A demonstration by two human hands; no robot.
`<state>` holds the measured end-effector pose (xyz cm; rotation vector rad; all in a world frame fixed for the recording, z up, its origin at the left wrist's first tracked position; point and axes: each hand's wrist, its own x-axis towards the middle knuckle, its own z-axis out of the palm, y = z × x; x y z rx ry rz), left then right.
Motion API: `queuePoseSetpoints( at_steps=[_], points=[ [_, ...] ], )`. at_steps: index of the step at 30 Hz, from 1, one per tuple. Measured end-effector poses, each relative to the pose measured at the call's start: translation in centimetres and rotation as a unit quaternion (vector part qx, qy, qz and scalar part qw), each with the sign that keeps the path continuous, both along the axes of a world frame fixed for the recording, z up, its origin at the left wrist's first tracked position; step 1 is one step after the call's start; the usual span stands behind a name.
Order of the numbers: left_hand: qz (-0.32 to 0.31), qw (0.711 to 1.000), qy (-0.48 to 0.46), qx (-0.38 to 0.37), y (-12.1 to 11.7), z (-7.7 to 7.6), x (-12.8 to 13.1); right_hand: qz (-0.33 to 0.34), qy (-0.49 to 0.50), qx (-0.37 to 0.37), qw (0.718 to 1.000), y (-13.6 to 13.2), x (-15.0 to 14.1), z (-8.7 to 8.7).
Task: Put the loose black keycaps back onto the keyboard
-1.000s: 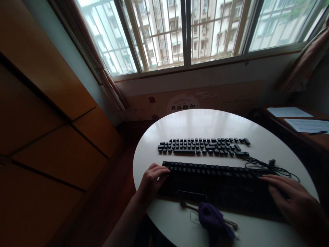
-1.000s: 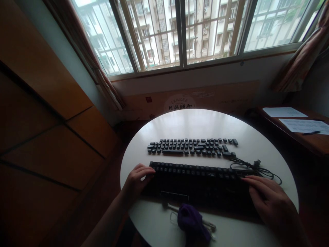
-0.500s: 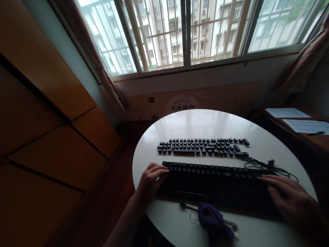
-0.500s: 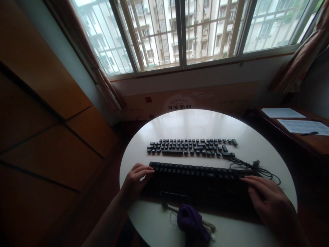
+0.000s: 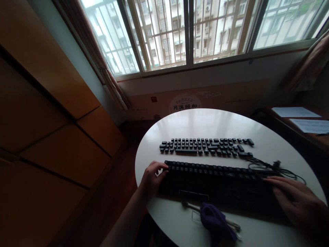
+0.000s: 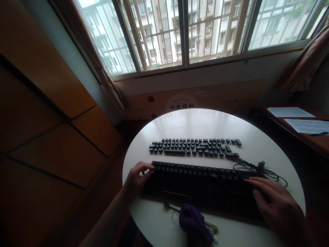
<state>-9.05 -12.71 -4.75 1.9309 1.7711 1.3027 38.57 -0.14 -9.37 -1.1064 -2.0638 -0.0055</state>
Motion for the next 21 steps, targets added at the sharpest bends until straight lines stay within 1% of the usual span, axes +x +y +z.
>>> queuePoseSetpoints(
  at_steps=[4, 8, 12, 15, 18, 21],
  points=[
    [0.003, 0.999, -0.034, -0.029, 0.1, -0.5, -0.4, -0.002, -0.005, 0.005, 1.0, 0.0, 0.0, -0.1],
    [-0.003, 0.999, -0.031, -0.024, 0.0, -0.3, -0.2, -0.002, -0.007, 0.004, 1.0, 0.1, 0.2, -0.3],
    [-0.024, 1.0, 0.008, -0.003, 0.0, 0.1, 0.2, -0.001, 0.002, -0.004, 1.0, -0.1, 0.2, 0.0],
    [-0.04, 0.997, 0.057, 0.036, -0.1, 0.2, 0.4, -0.001, 0.008, -0.004, 1.0, -0.2, -0.2, 0.5],
    [-0.04, 0.992, 0.104, 0.064, -0.2, 0.4, 0.7, -0.001, 0.011, 0.0, 1.0, -0.3, -0.5, 0.9],
    [-0.039, 0.988, 0.131, 0.076, -0.3, 0.7, 1.0, -0.002, 0.012, -0.007, 1.0, -0.3, -0.5, 1.0]
  ],
)
